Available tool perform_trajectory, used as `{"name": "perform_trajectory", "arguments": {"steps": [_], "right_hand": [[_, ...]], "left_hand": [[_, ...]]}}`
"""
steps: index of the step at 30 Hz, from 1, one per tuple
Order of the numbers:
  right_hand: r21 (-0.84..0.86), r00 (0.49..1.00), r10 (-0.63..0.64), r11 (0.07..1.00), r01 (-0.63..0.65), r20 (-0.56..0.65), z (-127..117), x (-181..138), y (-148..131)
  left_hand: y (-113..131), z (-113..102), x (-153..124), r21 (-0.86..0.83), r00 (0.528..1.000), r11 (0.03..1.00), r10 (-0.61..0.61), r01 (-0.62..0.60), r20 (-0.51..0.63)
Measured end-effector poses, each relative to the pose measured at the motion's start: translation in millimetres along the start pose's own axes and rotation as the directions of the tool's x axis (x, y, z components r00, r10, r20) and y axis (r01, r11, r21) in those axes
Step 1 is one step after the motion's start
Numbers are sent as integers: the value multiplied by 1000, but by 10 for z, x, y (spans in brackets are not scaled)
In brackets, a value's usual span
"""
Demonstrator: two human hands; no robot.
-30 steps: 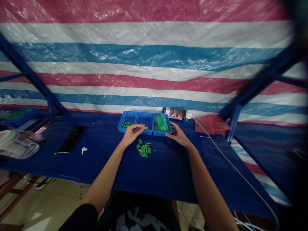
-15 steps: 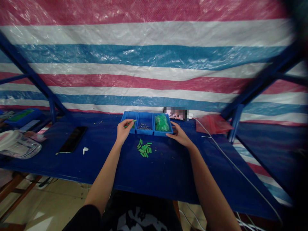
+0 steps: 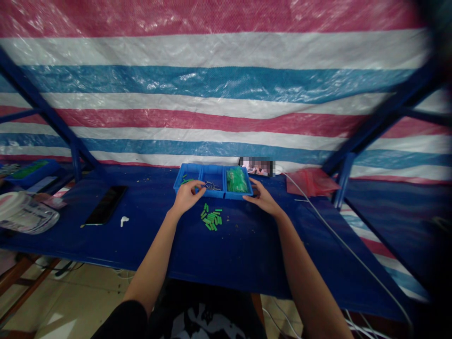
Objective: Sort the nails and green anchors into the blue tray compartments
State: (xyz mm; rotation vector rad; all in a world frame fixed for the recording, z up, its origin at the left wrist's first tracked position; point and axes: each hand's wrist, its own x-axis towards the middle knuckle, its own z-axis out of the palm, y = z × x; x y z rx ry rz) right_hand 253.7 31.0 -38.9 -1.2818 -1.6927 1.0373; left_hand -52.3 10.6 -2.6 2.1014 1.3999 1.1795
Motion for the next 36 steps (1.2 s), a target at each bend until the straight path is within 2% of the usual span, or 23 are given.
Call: {"name": "perform_trajectory", "arguments": {"steps": [2, 4, 8, 13, 21, 28, 36], "right_hand": [[-4, 1000, 5, 1000, -5, -2, -2, 0, 7], [-9, 1000, 3, 1000, -3, -2, -5, 1, 12], [-5, 1000, -8, 1000, 8, -1, -7, 4, 13], [-2, 1000, -10, 1000, 10, 2, -4, 9, 29], [-11, 1000, -19, 1000, 19, -1, -10, 9, 54], [-28, 1000, -8, 1000, 8, -6, -6, 12, 27], [0, 1000, 3, 1000, -3, 0, 1, 9, 0]], "left_hand": [[70, 49, -33, 71, 983, 994, 68, -81, 172], [139, 113, -71, 149, 953, 977, 103, -150, 286], [258, 256, -145, 252, 902, 930, 152, -269, 403], [320, 337, -181, 248, 841, 908, 174, -338, 512], [293, 347, -173, 238, 847, 912, 180, -334, 501], [272, 338, -156, 206, 853, 907, 240, -367, 464], [273, 245, -115, 81, 925, 979, 150, -189, 349]]}}
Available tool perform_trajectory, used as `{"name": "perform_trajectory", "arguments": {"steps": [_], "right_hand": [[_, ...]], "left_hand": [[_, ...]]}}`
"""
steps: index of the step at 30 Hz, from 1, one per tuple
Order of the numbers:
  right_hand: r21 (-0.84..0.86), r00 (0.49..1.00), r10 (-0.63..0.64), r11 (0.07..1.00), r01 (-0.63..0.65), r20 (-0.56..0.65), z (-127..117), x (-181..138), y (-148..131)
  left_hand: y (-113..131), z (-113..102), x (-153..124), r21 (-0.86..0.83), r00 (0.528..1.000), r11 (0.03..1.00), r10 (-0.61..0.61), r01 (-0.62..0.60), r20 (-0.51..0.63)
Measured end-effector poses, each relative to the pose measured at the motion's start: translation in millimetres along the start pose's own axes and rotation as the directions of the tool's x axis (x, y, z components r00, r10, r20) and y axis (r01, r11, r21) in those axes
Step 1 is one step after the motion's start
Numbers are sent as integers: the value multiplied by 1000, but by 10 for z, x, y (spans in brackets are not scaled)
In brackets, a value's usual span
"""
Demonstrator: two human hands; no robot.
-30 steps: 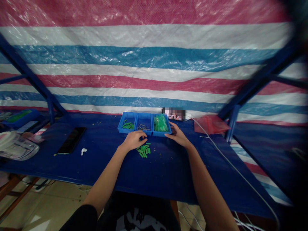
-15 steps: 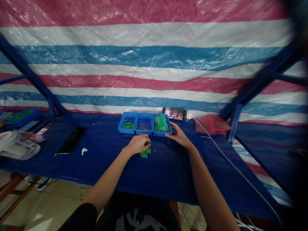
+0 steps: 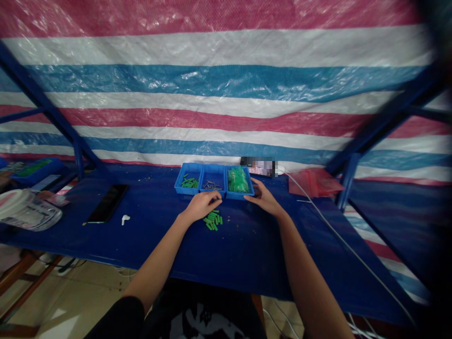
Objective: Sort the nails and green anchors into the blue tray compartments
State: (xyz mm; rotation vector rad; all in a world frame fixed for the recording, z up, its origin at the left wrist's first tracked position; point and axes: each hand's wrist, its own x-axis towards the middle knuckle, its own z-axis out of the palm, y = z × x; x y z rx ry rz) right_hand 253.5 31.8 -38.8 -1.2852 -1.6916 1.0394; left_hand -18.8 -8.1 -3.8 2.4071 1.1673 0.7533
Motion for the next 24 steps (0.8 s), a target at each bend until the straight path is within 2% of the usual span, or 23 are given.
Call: {"name": "perform_trajectory", "arguments": {"steps": [4, 8, 11, 16, 19, 24], "right_hand": [[9, 1000, 7, 1000, -7, 4, -1, 1, -7], [2, 1000, 3, 1000, -3, 4, -3, -5, -19], [-3, 1000, -6, 1000, 6, 0, -6, -5, -4], [-17, 1000, -14, 1000, 14, -7, -12, 16, 60], [-22, 1000, -18, 1000, 18, -5, -13, 22, 76], [-26, 1000, -4, 1000, 4, -9, -9, 12, 48]], "left_hand": [[-83, -32, 28, -171, 981, 983, -90, 60, -173], [-131, -89, 61, -454, 921, 888, -236, 75, -309], [-114, -119, 77, -622, 911, 781, -299, 63, -283], [-33, -90, 83, -789, 950, 611, -279, 63, -140], [-13, -62, 85, -811, 959, 580, -266, 79, -96], [-53, -37, 94, -828, 950, 554, -296, 87, -98]]}}
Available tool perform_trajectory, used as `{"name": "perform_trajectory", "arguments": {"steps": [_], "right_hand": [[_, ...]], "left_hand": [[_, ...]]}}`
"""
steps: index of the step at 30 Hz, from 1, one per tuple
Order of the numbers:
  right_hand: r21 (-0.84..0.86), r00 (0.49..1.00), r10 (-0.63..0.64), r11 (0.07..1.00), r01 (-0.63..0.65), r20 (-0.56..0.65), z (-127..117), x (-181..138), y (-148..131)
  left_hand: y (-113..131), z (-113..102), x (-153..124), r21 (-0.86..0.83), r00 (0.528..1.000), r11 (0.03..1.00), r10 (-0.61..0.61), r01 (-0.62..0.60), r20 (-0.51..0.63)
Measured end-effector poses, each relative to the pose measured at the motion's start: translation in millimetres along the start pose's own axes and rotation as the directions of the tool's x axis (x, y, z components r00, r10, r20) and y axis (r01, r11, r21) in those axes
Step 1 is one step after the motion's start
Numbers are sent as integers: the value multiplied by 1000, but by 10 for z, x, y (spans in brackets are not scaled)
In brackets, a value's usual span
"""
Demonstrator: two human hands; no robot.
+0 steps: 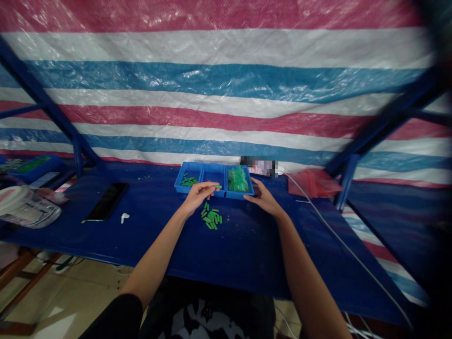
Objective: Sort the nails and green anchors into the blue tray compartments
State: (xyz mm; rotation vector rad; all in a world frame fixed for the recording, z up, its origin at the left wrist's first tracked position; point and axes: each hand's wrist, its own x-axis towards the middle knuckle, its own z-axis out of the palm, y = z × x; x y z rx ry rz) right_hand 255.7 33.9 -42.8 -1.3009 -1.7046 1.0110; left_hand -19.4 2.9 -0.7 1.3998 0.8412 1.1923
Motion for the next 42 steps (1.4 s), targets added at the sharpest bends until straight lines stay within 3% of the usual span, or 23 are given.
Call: {"name": "perform_trajectory", "arguments": {"steps": [4, 8, 11, 14, 16, 18, 21, 25, 27, 29, 32, 34, 42], "right_hand": [[34, 1000, 3, 999, -3, 5, 8, -6, -23], [62, 1000, -7, 998, 6, 12, 14, -9, -29], [51, 1000, -5, 999, 4, 9, 11, -8, -15], [17, 1000, -4, 1000, 4, -4, 4, -4, 8], [14, 1000, -3, 1000, 3, -5, 0, -1, 14], [13, 1000, -1, 1000, 1, -3, 0, 0, 10], [-5, 1000, -1, 1000, 1, -13, 6, -3, -6], [-9, 1000, 2, 1000, -2, -22, 22, -11, -17], [-12, 1000, 3, 1000, -3, -27, 27, -12, -14], [-15, 1000, -3, 1000, 3, -30, 28, -11, -7], [-11, 999, -22, 1000, 21, -29, 29, -8, 10], [-14, 999, -24, 1000, 24, -33, 33, -7, 23], [-35, 997, -34, 999, 32, -64, 67, -25, 38]], "left_hand": [[-16, -21, 23, -30, 998, 999, -19, 18, -58], [13, -84, 42, -76, 978, 997, -39, 24, -206], [32, -192, 51, -127, 926, 992, -65, 18, -372], [33, -319, 56, -163, 841, 987, -91, 3, -533], [35, -379, 58, -170, 792, 985, -102, -3, -602], [40, -403, 59, -156, 775, 988, -91, -10, -625], [43, -376, 62, -78, 818, 997, -35, -12, -574], [23, -291, 55, 171, 916, 985, 57, 12, -396], [12, -249, 37, 385, 951, 923, 125, -6, -284], [7, -211, 8, 608, 971, 792, 181, -51, -154], [13, -168, -38, 793, 989, 599, 146, -111, 28], [23, -151, -61, 834, 991, 537, 111, -128, 80], [50, -134, -96, 840, 970, 490, 60, -235, 237]]}}
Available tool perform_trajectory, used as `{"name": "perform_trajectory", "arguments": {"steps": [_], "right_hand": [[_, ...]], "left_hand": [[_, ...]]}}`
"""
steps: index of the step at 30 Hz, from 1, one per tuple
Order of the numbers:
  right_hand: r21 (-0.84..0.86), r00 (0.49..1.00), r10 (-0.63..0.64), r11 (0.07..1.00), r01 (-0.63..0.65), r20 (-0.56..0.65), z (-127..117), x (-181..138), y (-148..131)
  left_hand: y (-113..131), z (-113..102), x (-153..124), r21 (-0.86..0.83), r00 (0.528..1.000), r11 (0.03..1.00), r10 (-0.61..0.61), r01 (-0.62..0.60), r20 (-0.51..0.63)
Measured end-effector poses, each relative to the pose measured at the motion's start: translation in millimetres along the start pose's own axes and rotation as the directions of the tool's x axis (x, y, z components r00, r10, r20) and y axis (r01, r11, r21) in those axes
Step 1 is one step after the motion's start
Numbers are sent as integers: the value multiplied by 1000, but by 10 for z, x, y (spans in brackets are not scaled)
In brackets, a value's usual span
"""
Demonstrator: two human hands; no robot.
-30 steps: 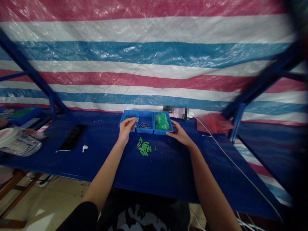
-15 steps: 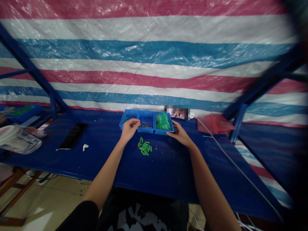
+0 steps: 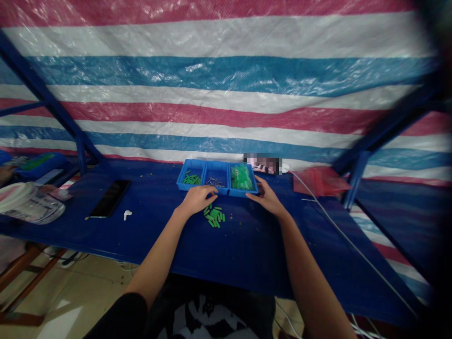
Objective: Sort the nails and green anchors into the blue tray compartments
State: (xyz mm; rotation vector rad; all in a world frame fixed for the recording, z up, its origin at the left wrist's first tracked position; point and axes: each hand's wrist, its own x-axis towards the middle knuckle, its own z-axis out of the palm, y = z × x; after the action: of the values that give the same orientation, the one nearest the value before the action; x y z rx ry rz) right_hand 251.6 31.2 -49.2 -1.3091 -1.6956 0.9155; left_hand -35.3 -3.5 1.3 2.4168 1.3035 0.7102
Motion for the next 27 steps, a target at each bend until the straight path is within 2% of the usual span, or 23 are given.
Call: {"name": "perform_trajectory", "arguments": {"steps": [10, 18, 27], "right_hand": [[11, 1000, -5, 1000, 5, -20, 34, 12, 46], [-18, 999, -20, 1000, 20, -29, 39, 2, 35], [-44, 999, -22, 999, 20, -40, 39, 3, 32]], "left_hand": [[-84, 79, -20, 163, 990, 986, 19, -41, 138], [-94, 56, -23, 147, 990, 989, -7, -15, 143], [-43, 17, -35, 137, 983, 990, 15, -40, 181]]}}
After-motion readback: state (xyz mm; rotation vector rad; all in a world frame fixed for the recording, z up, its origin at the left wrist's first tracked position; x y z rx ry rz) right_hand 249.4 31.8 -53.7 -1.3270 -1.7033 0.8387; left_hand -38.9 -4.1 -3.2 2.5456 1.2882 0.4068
